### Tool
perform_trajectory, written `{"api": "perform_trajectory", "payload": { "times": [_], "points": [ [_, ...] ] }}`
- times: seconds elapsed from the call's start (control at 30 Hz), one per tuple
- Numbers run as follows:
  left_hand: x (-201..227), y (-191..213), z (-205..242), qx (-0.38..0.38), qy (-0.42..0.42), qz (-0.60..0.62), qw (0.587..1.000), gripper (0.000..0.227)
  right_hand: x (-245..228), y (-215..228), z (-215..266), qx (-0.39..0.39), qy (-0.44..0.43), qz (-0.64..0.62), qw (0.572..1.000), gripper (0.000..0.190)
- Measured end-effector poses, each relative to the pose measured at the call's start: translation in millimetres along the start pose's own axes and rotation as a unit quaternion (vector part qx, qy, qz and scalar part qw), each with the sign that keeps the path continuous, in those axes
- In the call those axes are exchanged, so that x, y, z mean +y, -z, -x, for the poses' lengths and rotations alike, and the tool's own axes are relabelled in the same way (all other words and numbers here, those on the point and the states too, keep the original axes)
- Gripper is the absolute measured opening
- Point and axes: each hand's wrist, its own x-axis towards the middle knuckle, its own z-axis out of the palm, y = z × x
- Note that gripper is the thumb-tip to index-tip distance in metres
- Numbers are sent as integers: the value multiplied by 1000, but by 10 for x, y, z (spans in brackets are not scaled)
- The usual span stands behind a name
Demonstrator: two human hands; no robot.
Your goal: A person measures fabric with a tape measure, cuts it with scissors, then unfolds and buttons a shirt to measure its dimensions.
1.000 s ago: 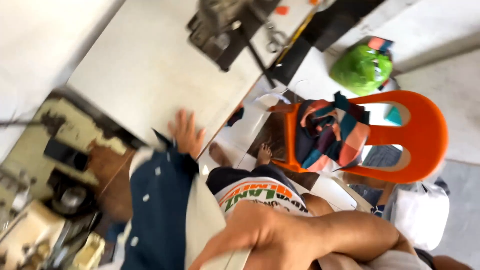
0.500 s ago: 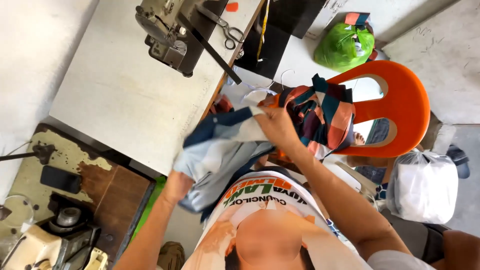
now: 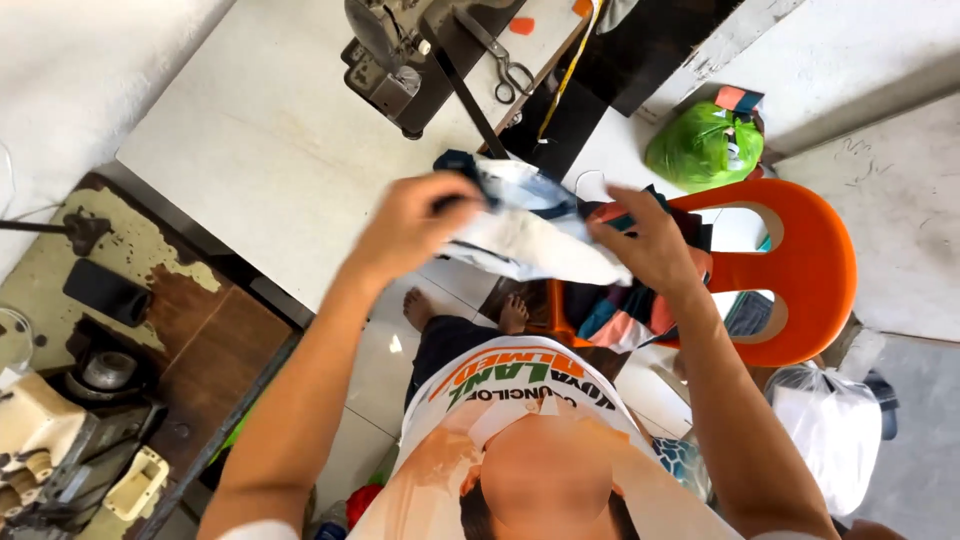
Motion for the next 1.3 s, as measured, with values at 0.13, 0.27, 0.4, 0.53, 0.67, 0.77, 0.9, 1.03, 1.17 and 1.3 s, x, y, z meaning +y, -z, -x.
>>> {"api": "perform_trajectory", "payload": {
  "times": [0.13, 0.27, 0.4, 0.53, 0.67, 0.77, 0.9, 1.03, 1.17, 1.3],
  "points": [
    [551, -296, -453, -123, -202, -110, 965, 7, -843, 58, -47, -174, 298, -286, 894, 104],
    [715, -292, -749, 60, -332, -143, 930, 12, -1161, 119, -101, -200, 200, -229, 932, 36],
    [428, -660, -457, 248, -290, 73, 921, 15, -943, -42, -181, -65, -20, -409, 910, 44],
    [-232, -1156, -245, 149, -50, 133, 979, 17, -676, -147, -47, -40, -128, -482, 866, 41],
    [-150, -1112, -503, 169, -12, 104, 980, 16, -1064, -53, 331, -71, -134, -478, 865, 30],
    [-64, -1042, -676, 175, 14, 78, 981, 16, -1118, 86, 357, -67, -127, -452, 880, 37],
    [76, -898, -867, 180, 46, 29, 982, 18, -1084, 205, 227, 8, -61, -405, 912, 73],
    [71, -445, -788, 179, 73, -5, 981, 20, -436, 452, 108, 125, -113, -472, 866, 34],
    [81, 36, -760, 193, 117, -63, 972, 23, -231, 745, 283, 144, -48, -429, 891, 29],
    [627, 417, -912, 341, -50, -11, 939, 45, -296, 959, 444, -53, 95, -284, 953, 39]
  ]
}}
